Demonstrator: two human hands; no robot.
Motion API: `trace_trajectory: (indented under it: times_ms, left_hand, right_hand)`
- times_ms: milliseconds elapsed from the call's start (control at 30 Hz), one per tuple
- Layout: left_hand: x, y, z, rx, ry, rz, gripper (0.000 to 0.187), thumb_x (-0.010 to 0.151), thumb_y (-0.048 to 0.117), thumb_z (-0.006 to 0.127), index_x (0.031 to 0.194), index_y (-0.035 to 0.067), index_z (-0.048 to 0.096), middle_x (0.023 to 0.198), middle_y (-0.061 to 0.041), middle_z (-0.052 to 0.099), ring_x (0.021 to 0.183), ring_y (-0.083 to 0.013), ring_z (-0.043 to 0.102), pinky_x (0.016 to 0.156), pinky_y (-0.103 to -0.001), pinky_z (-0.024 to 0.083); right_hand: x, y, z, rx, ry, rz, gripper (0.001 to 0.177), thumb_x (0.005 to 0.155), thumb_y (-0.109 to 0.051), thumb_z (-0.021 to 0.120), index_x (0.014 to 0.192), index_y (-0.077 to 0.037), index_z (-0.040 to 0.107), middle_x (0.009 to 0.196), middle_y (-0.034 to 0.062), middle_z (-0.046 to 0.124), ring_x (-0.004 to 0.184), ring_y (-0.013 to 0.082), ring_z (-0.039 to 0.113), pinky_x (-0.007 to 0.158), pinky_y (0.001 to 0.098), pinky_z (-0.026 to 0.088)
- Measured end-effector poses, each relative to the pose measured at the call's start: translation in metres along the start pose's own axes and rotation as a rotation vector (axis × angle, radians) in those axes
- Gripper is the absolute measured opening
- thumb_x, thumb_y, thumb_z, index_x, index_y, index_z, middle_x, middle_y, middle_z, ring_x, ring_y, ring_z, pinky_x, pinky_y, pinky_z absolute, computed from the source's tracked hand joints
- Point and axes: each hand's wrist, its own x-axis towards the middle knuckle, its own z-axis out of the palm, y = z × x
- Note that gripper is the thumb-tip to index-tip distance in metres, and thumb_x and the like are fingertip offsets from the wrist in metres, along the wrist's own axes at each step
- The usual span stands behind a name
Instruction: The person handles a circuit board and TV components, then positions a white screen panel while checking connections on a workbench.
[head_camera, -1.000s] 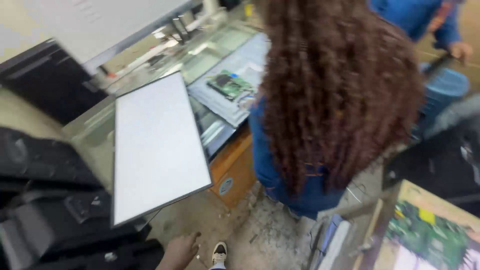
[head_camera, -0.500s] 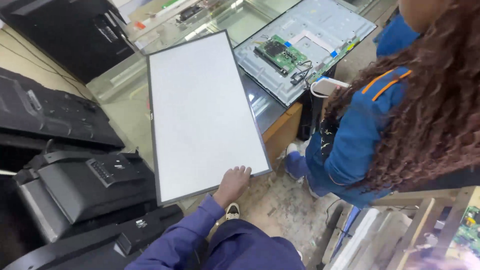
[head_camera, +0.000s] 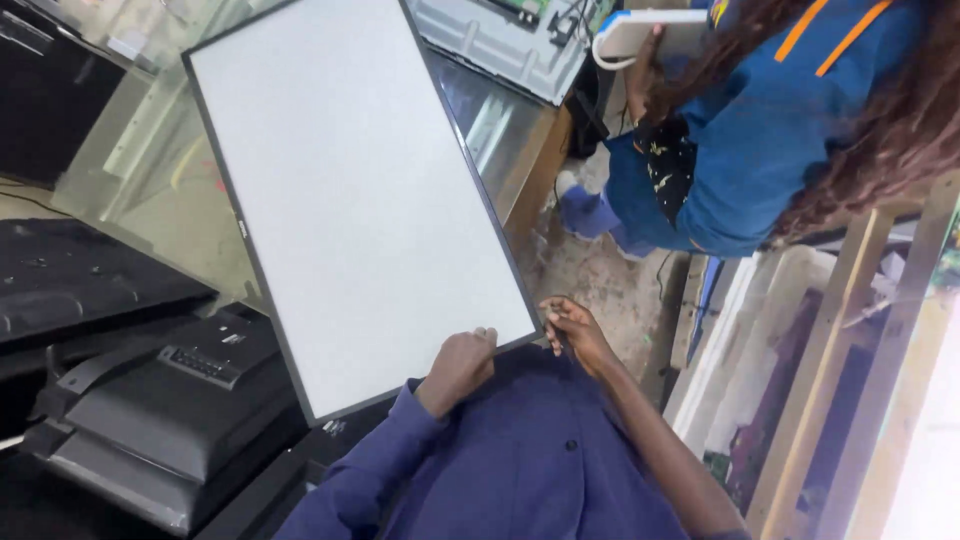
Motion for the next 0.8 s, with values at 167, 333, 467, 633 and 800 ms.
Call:
trace_trajectory:
  times_ms: [167, 333, 467, 633, 800]
  left_hand:
    - [-0.025, 0.007, 0.005, 0.117, -0.084, -0.102, 0.003, 0.082, 0.01, 0.052, 0.083, 0.012, 0.052, 0.067, -0.002, 0.052, 0.061, -0.0215, 0.064, 0.048, -0.031, 0.05]
    - [-0.024, 0.036, -0.042, 0.073, -0.128, -0.303, 0.031, 0.088, 0.045, 0.065, 0.088, 0.014, 0.057, 0.074, -0.001, 0.054, 0.075, -0.0215, 0.063, 0.059, -0.032, 0.052]
    - [0.004, 0.055, -0.034, -0.082, 0.029, -0.377, 0.031, 0.092, 0.041, 0.062, 0.085, 0.01, 0.06, 0.072, -0.005, 0.057, 0.073, -0.0257, 0.065, 0.056, -0.035, 0.053]
    - [0.038, 0.071, -0.03, -0.159, 0.084, -0.517, 0.046, 0.09, 0.054, 0.059, 0.081, 0.009, 0.057, 0.064, -0.013, 0.059, 0.064, -0.0324, 0.069, 0.051, -0.04, 0.055]
    - [0.064, 0.081, -0.005, -0.013, 0.082, -0.641, 0.042, 0.084, 0.054, 0.062, 0.081, 0.012, 0.056, 0.064, -0.008, 0.061, 0.062, -0.0295, 0.069, 0.05, -0.04, 0.055]
  right_hand:
    - [0.015, 0.001, 0.021, -0.112, -0.102, 0.12, 0.016, 0.096, -0.014, 0.056, 0.102, 0.0, 0.058, 0.056, 0.0066, 0.055, 0.04, 0.0107, 0.054, 0.032, 0.0202, 0.044]
    - [0.031, 0.027, 0.003, -0.016, -0.146, 0.161, 0.023, 0.095, -0.017, 0.05, 0.105, 0.001, 0.06, 0.044, 0.0115, 0.051, 0.035, 0.0138, 0.051, 0.028, 0.0198, 0.036]
    - [0.026, 0.003, 0.014, -0.016, -0.209, 0.16, 0.014, 0.091, -0.016, 0.055, 0.091, -0.002, 0.058, 0.046, 0.0083, 0.05, 0.035, 0.0102, 0.049, 0.031, 0.0175, 0.037]
    - [0.038, 0.002, 0.004, 0.01, -0.248, 0.145, 0.015, 0.09, -0.014, 0.059, 0.092, 0.0, 0.061, 0.057, 0.0092, 0.055, 0.04, 0.0109, 0.055, 0.034, 0.0206, 0.045]
    - [0.055, 0.011, -0.009, 0.024, -0.275, 0.193, 0.015, 0.089, -0.014, 0.061, 0.093, 0.0, 0.062, 0.056, 0.0109, 0.058, 0.04, 0.012, 0.058, 0.034, 0.0203, 0.046]
